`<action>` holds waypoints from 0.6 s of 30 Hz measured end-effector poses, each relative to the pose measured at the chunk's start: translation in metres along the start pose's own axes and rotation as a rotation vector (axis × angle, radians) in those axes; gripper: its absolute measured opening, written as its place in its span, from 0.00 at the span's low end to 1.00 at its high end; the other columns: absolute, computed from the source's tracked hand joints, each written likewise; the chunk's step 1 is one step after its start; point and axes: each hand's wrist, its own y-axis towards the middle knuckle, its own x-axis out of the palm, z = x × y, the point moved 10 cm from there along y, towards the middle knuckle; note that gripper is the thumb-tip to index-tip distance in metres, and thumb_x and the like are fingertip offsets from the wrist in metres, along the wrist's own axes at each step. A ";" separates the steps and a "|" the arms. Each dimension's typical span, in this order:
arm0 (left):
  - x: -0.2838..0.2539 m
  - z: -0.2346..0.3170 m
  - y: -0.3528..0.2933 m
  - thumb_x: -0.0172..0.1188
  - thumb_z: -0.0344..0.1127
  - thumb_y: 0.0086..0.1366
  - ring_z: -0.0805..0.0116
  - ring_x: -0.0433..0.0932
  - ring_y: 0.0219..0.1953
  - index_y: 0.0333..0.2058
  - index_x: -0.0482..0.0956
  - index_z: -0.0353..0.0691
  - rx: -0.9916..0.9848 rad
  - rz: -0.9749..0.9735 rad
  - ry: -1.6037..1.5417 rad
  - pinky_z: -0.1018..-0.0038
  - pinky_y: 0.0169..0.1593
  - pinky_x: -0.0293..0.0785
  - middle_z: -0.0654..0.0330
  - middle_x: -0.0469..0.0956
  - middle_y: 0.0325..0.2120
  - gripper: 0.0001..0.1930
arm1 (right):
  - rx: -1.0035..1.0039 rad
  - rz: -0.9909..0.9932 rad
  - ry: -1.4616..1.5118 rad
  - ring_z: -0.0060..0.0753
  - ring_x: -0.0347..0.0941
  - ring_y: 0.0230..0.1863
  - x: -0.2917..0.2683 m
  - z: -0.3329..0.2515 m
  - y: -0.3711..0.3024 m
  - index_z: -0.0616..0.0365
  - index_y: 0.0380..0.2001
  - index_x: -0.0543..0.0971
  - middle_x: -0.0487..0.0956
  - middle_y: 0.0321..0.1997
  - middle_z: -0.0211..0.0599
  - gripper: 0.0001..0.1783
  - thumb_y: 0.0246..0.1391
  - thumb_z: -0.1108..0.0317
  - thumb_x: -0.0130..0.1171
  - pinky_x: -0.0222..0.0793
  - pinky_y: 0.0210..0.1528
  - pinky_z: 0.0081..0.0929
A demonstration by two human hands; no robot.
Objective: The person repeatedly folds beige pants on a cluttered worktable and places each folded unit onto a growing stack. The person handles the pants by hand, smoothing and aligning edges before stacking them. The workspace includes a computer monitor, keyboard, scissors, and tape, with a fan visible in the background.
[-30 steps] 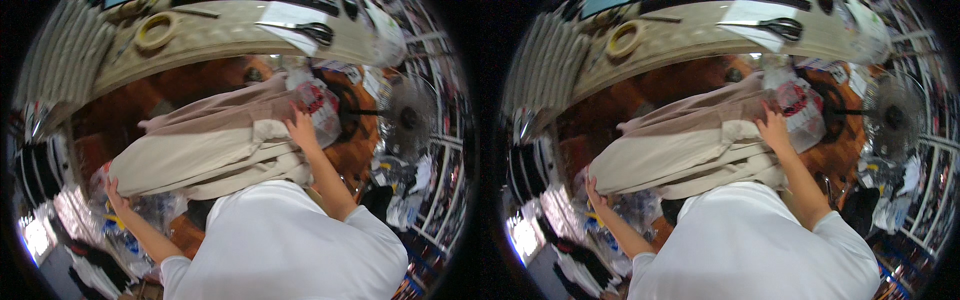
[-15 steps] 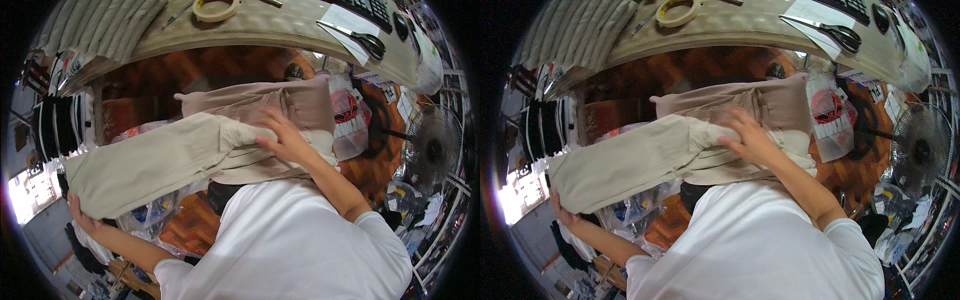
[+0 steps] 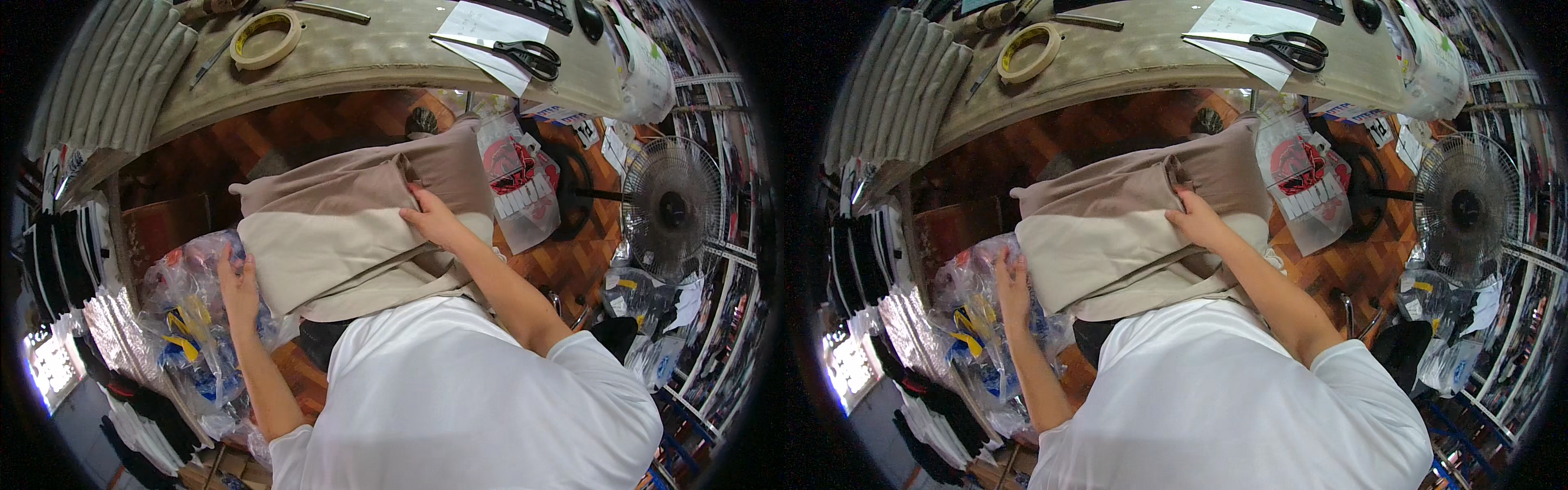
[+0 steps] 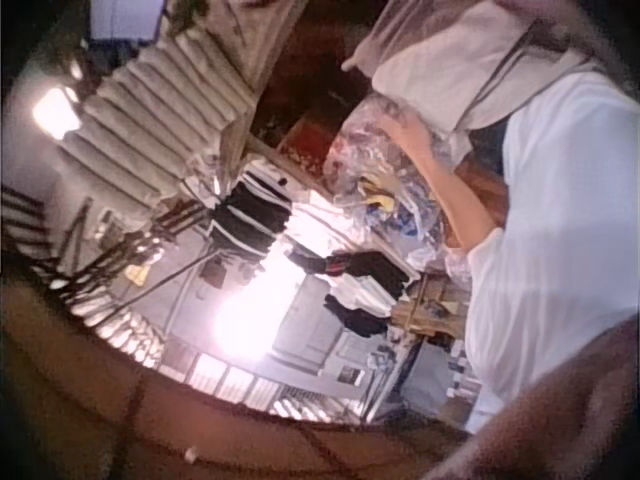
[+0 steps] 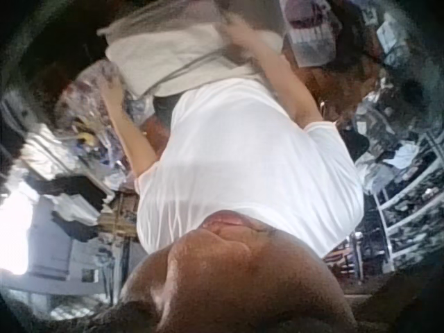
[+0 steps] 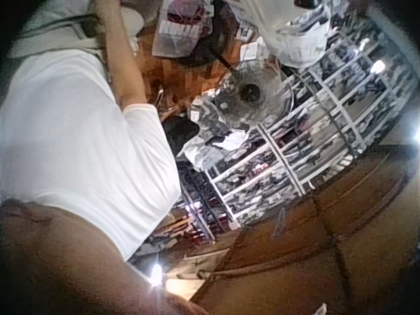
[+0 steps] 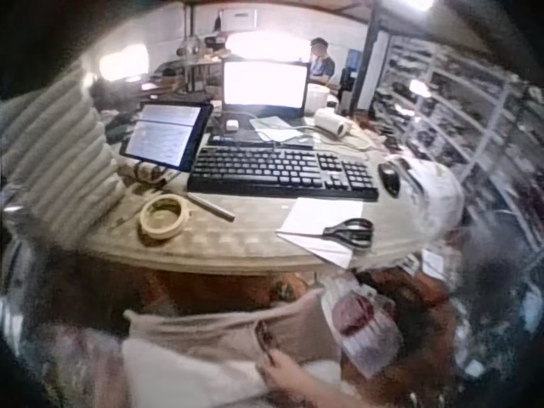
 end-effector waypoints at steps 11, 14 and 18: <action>-0.007 0.007 -0.011 0.57 0.42 0.63 0.65 0.73 0.41 0.44 0.70 0.28 -0.003 0.075 0.135 0.71 0.48 0.67 0.50 0.76 0.39 0.20 | 0.018 -0.082 -0.482 0.58 0.73 0.43 -0.015 -0.003 -0.007 0.59 0.63 0.55 0.75 0.42 0.60 0.38 0.49 0.65 0.57 0.68 0.46 0.41; -0.076 0.016 -0.018 0.57 0.42 0.63 0.64 0.72 0.44 0.46 0.70 0.29 -0.096 0.136 -0.101 0.70 0.51 0.65 0.49 0.74 0.43 0.21 | -0.066 -0.145 -0.226 0.58 0.73 0.41 0.031 -0.018 -0.011 0.54 0.63 0.55 0.76 0.39 0.59 0.37 0.50 0.68 0.55 0.68 0.44 0.43; -0.137 -0.066 -0.023 0.54 0.43 0.65 0.67 0.70 0.44 0.51 0.67 0.32 -0.143 0.197 0.283 0.69 0.49 0.68 0.55 0.73 0.41 0.22 | -0.131 -0.338 -0.246 0.57 0.72 0.40 0.104 -0.070 -0.014 0.48 0.64 0.54 0.75 0.40 0.57 0.37 0.50 0.73 0.52 0.68 0.43 0.43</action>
